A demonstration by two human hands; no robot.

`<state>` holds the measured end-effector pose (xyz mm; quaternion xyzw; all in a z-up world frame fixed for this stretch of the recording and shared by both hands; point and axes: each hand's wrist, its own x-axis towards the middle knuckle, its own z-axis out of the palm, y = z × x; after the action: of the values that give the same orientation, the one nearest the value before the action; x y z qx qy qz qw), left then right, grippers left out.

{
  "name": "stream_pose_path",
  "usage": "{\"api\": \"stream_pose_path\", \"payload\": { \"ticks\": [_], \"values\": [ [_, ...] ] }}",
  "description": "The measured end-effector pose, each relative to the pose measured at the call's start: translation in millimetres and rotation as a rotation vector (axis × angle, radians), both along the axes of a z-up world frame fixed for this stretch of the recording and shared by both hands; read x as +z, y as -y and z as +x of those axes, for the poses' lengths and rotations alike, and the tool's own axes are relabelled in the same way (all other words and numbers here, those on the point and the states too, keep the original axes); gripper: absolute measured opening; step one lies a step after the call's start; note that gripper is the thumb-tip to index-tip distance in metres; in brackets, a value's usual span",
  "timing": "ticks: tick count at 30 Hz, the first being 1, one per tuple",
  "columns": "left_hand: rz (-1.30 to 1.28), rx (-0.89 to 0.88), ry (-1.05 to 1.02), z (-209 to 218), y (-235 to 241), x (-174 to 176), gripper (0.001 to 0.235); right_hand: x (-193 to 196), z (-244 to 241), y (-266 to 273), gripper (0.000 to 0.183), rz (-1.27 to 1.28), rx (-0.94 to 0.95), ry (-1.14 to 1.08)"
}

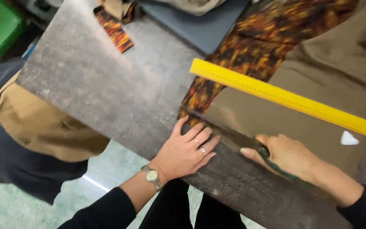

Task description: Cutting out fabric pieces using scissors following chalk-marked lines on a work table.

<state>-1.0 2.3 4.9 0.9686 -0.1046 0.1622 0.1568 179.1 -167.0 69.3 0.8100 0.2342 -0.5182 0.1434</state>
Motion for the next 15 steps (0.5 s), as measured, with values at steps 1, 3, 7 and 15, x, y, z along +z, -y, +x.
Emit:
{"api": "stream_pose_path", "payload": {
  "ticks": [1, 3, 7, 15],
  "values": [
    [-0.001, 0.0, -0.027, 0.4, -0.4, 2.4, 0.034, -1.5, 2.2, 12.3, 0.052, 0.046, 0.051, 0.055],
    [-0.005, -0.022, -0.036, 1.3, 0.2, 3.7, 0.035, -7.1, 7.9, 46.0, 0.053, 0.083, 0.083, 0.129],
    [0.04, -0.003, -0.013, 3.9, 1.0, 3.5, 0.036, -17.8, 17.1, 126.5, 0.051, 0.234, -0.104, 0.363],
    [0.089, 0.004, 0.022, 10.4, 4.0, 6.6, 0.033, -9.9, 39.1, 248.6, 0.044, 0.393, -0.893, 0.599]
  ]
}}
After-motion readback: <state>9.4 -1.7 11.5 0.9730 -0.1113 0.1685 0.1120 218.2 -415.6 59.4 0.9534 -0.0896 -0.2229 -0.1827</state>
